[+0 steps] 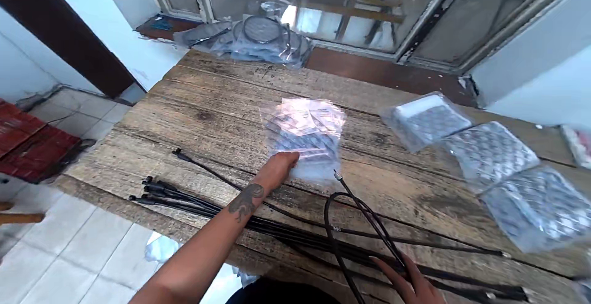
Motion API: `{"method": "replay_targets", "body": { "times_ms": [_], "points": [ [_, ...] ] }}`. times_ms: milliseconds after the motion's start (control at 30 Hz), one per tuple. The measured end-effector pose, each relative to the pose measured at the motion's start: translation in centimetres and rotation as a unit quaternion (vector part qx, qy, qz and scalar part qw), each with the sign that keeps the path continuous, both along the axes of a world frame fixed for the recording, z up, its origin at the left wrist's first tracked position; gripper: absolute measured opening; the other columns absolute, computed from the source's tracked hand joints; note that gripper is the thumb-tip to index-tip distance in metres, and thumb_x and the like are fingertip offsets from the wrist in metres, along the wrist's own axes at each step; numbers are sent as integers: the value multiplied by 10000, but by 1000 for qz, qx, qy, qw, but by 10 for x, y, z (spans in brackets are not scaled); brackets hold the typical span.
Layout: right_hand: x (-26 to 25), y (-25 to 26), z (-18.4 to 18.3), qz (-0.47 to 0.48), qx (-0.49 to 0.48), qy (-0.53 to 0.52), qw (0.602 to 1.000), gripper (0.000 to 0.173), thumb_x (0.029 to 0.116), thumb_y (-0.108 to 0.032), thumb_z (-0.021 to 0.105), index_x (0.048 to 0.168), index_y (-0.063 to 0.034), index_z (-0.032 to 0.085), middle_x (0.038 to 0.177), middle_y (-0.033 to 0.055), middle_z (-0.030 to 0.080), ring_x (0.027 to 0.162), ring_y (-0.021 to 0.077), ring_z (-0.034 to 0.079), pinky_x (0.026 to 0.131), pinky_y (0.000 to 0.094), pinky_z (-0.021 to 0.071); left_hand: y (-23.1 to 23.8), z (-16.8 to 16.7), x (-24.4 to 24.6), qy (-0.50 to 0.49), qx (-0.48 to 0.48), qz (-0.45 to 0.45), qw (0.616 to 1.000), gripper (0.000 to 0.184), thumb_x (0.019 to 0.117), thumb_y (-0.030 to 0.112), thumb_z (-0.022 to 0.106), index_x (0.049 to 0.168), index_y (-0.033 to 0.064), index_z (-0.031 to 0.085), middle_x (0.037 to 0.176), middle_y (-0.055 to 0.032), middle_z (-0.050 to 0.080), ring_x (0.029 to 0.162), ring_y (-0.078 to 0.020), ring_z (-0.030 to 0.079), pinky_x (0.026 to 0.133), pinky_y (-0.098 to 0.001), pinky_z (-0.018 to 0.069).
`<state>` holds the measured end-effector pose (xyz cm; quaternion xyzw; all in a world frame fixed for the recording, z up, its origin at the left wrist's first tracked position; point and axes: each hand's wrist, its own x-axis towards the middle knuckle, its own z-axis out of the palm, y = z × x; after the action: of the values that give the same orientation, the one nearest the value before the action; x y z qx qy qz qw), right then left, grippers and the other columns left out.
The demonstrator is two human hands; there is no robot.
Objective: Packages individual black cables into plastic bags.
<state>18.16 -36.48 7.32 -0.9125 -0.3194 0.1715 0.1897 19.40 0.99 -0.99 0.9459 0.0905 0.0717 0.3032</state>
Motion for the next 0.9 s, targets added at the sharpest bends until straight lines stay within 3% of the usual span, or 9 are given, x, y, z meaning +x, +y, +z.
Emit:
{"method": "replay_targets", "body": {
  "times_ms": [67,200,267,433,567,667,767,833,900],
  "points": [
    [-10,0,5,17,-20,-4,1000,893,670,-614,857,1400,-148,639,1530,404,351,1259,612,482,997,734,363,-7,-3,-15,-6,77,-21,997,221,997,-24,564,1203,-22,647,1125,-226,682,1081,-392,683,960,-529,549],
    [-25,10,13,69,-60,18,996,885,665,-619,854,1395,-164,648,1534,397,356,1267,626,469,996,740,348,-16,-26,-51,-103,220,-48,969,163,917,10,665,1057,-2,747,1163,-160,715,1179,-362,647,1031,-502,520],
    [-26,22,14,78,-61,44,994,865,675,-615,851,1387,-163,656,1548,386,342,1291,618,451,1013,742,338,-41,-25,-74,-112,263,-61,956,262,909,70,707,1168,77,745,1282,-84,689,1166,-328,645,993,-542,508],
    [-7,42,-28,-56,32,17,998,761,643,-654,825,1237,-185,747,1492,320,463,1247,554,517,960,733,397,-109,-1,-92,-111,237,-104,959,474,930,-34,605,1370,133,649,1460,2,598,960,-259,709,689,-426,586],
    [-36,56,-30,-70,38,0,997,575,704,-545,839,1143,-177,790,1477,341,471,1224,574,527,941,719,418,-127,13,-86,-15,211,-176,961,524,945,-86,544,1438,88,576,1513,-26,547,1023,-294,699,680,-434,582],
    [-41,78,-43,-94,70,-51,992,522,709,-418,814,1072,-44,789,1331,360,577,1167,574,561,930,721,415,-141,21,-93,-53,214,-199,955,475,950,-62,563,1399,86,609,1503,-22,553,1056,-270,692,733,-419,587],
    [-32,97,-62,-163,81,-26,983,607,825,-229,772,1310,102,618,1327,384,567,1255,558,529,1044,702,378,-154,19,-116,-170,189,-149,956,534,917,-34,629,1406,178,609,1474,-58,578,973,-256,700,725,-388,589],
    [-25,105,-73,-211,75,7,975,801,831,-370,785,1477,13,506,1513,366,408,1359,536,456,1059,678,392,-157,0,-134,-195,91,-18,976,334,939,55,649,1256,155,685,1274,-122,680,955,-309,714,776,-426,607],
    [-30,111,-80,-249,84,24,965,977,729,-552,845,1496,-50,506,1591,339,307,1425,537,362,1097,686,337,-158,-21,-145,-52,-54,144,987,257,957,233,645,1123,46,706,1086,-157,696,982,-297,704,865,-439,597]
  ]
}}
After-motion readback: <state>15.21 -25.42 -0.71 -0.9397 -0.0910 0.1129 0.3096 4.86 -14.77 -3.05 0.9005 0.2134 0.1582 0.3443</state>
